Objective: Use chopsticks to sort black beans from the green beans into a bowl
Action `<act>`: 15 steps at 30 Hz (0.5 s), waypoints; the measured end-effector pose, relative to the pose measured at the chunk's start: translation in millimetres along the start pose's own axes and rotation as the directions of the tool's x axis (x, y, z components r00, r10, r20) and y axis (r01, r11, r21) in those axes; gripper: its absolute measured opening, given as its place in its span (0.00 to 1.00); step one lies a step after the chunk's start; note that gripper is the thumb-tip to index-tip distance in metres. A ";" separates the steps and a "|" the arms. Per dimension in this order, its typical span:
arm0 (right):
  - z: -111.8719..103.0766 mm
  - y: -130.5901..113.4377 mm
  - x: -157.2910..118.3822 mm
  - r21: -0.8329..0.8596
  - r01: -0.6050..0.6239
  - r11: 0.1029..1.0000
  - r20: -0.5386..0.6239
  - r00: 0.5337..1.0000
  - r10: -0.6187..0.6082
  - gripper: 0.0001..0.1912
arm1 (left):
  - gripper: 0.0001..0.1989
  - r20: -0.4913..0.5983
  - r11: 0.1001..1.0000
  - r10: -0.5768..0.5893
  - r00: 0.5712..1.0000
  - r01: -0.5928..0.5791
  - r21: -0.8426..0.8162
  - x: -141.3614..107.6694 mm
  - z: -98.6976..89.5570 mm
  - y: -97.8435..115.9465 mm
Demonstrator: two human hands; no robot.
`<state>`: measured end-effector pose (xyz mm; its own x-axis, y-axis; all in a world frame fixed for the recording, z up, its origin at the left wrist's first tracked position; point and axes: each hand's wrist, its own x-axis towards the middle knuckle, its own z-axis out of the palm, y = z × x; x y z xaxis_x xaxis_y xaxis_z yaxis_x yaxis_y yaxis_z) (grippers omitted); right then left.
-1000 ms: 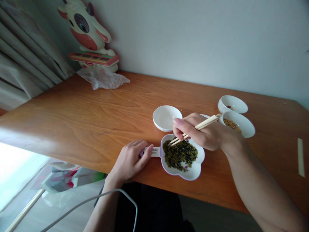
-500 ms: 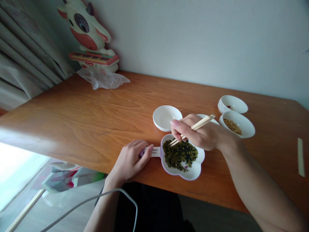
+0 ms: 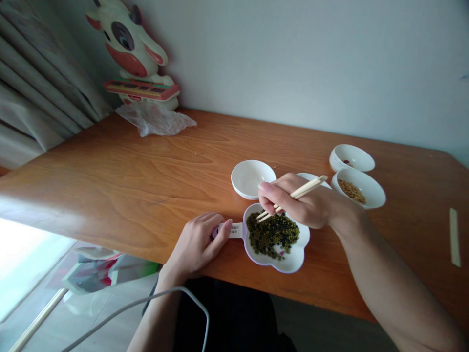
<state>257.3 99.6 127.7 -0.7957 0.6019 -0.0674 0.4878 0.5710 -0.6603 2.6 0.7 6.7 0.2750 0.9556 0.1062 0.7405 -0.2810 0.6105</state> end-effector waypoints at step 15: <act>1.0 2.1 2.1 0.004 0.015 1.000 0.004 1.000 -0.016 0.31 | 0.19 -0.002 1.000 -0.001 1.000 0.001 -0.011 -0.8 -1.2 0.5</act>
<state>256.3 101.6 125.3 -0.8045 0.5909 -0.0599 0.4739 0.5779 -0.6644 2.0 -0.1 7.9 0.2729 0.9561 0.1069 0.7343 -0.2788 0.6190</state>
